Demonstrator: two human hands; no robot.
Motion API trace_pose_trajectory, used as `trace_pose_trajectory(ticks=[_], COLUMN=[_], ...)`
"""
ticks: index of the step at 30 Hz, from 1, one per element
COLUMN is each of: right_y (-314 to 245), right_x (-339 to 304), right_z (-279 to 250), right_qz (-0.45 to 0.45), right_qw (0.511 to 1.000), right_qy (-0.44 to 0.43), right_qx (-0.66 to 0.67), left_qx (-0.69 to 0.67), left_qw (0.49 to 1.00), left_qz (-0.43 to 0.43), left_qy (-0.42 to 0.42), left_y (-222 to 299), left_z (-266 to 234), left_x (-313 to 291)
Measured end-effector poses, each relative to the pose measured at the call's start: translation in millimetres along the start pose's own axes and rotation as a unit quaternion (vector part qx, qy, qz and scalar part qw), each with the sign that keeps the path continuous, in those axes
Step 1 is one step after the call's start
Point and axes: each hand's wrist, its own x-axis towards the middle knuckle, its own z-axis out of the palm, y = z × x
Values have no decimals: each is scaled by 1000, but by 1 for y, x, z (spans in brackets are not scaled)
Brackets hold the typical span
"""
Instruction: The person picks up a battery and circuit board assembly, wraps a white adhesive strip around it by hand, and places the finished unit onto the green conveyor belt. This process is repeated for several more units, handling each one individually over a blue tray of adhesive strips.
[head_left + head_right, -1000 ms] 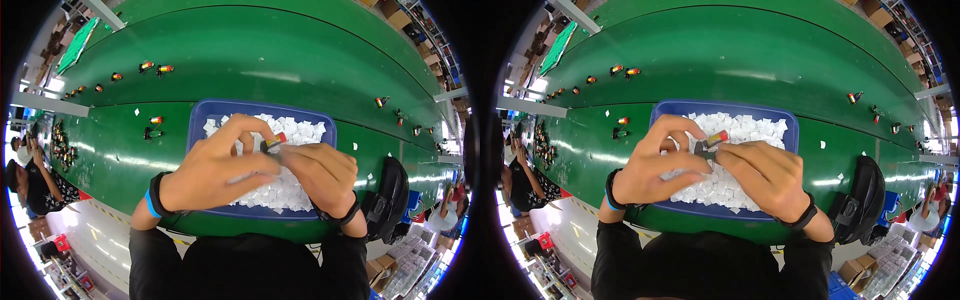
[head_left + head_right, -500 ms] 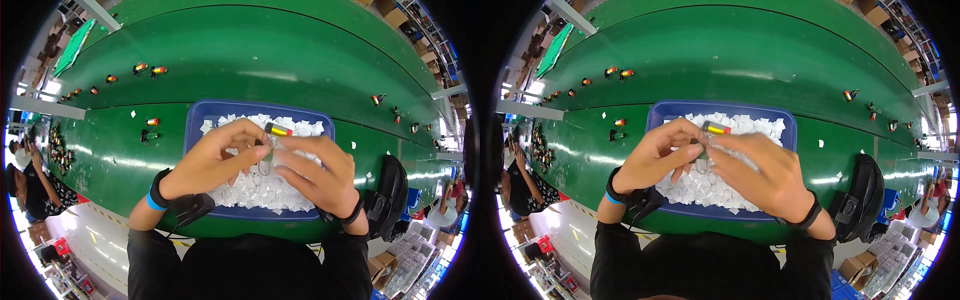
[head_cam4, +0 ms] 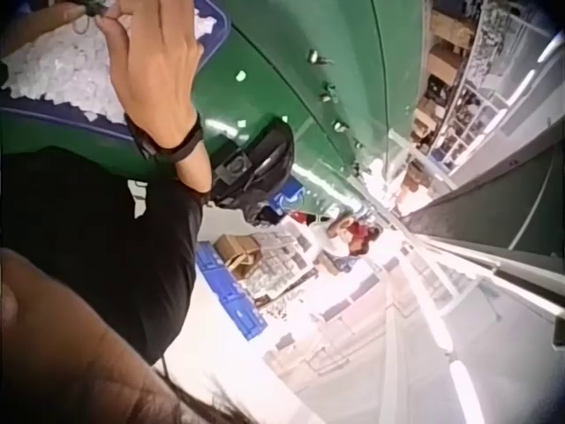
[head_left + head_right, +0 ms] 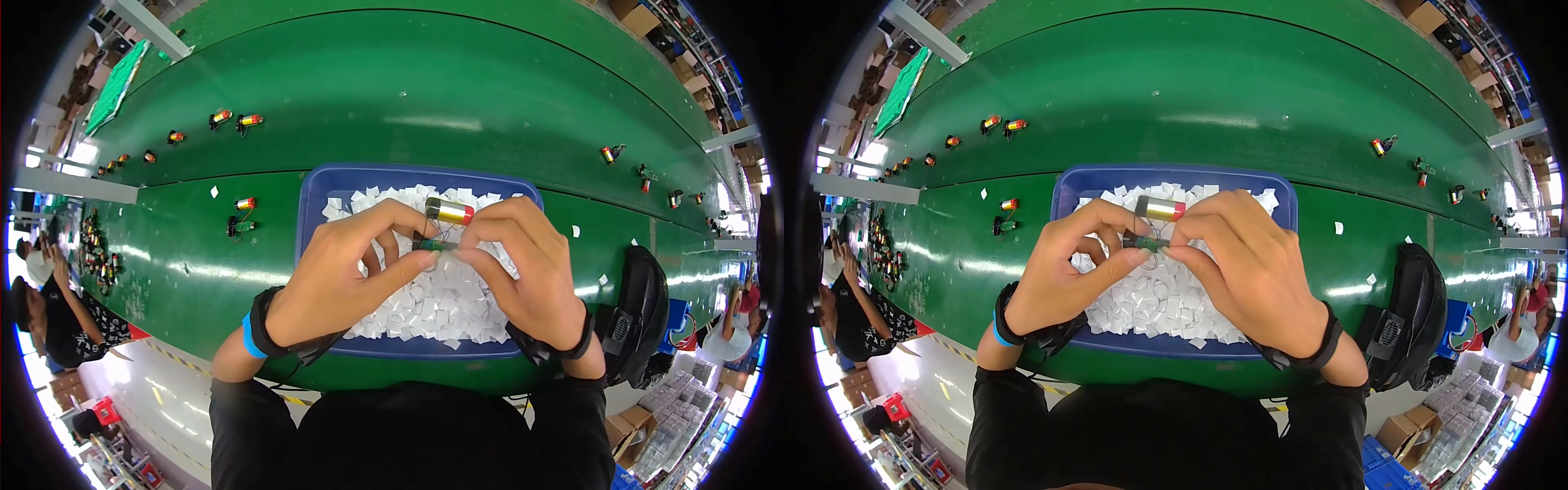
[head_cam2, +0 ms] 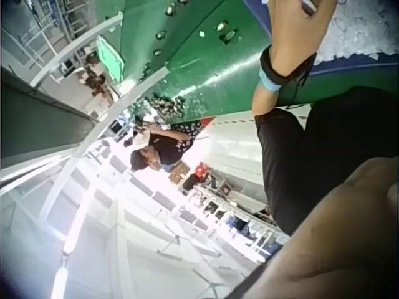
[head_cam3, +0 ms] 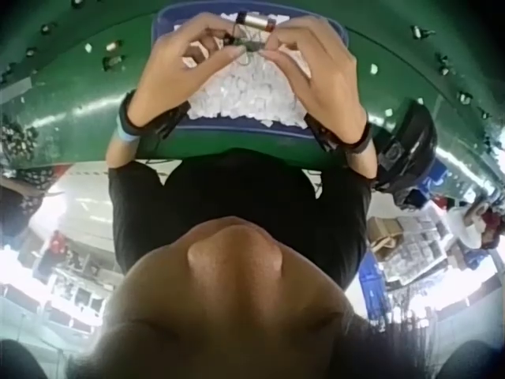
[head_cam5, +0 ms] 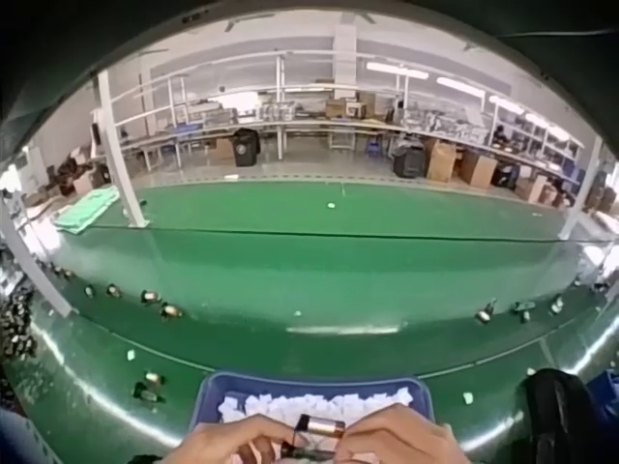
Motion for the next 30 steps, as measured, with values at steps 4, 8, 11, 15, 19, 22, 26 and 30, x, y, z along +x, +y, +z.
trace_pose_trajectory(ticks=[4, 8, 11, 15, 19, 22, 26, 30], right_y=[2, 0, -8, -7, 4, 0, 0, 8], right_x=[-1, -3, -2, 0, -5, -4, -2, -1], right_z=[-11, -16, -18, -9, -5, -4, -3, -2], right_qz=[22, 103, 211, 130, 46, 25, -4, -120], right_qw=[997, 984, 948, 984, 990, 993, 993, 990], right_qy=[-23, -47, -34, 19, -16, -10, -20, -30], right_qx=[69, 141, 235, 119, 132, 113, 120, 69], left_qx=[40, 45, 58, 48, 31, 14, -86, -325], left_qw=[999, 998, 997, 996, 998, 999, 994, 930], left_qz=[-6, 15, 40, 79, 45, 14, -28, -113], left_qy=[30, 34, 17, -8, -22, -26, -57, -125], left_y=[-2, -2, 3, 2, 7, 3, -11, -19], left_z=[-3, 1, 3, 8, 7, 8, 8, 0], left_x=[6, 2, 1, 1, 2, 0, 1, 10])
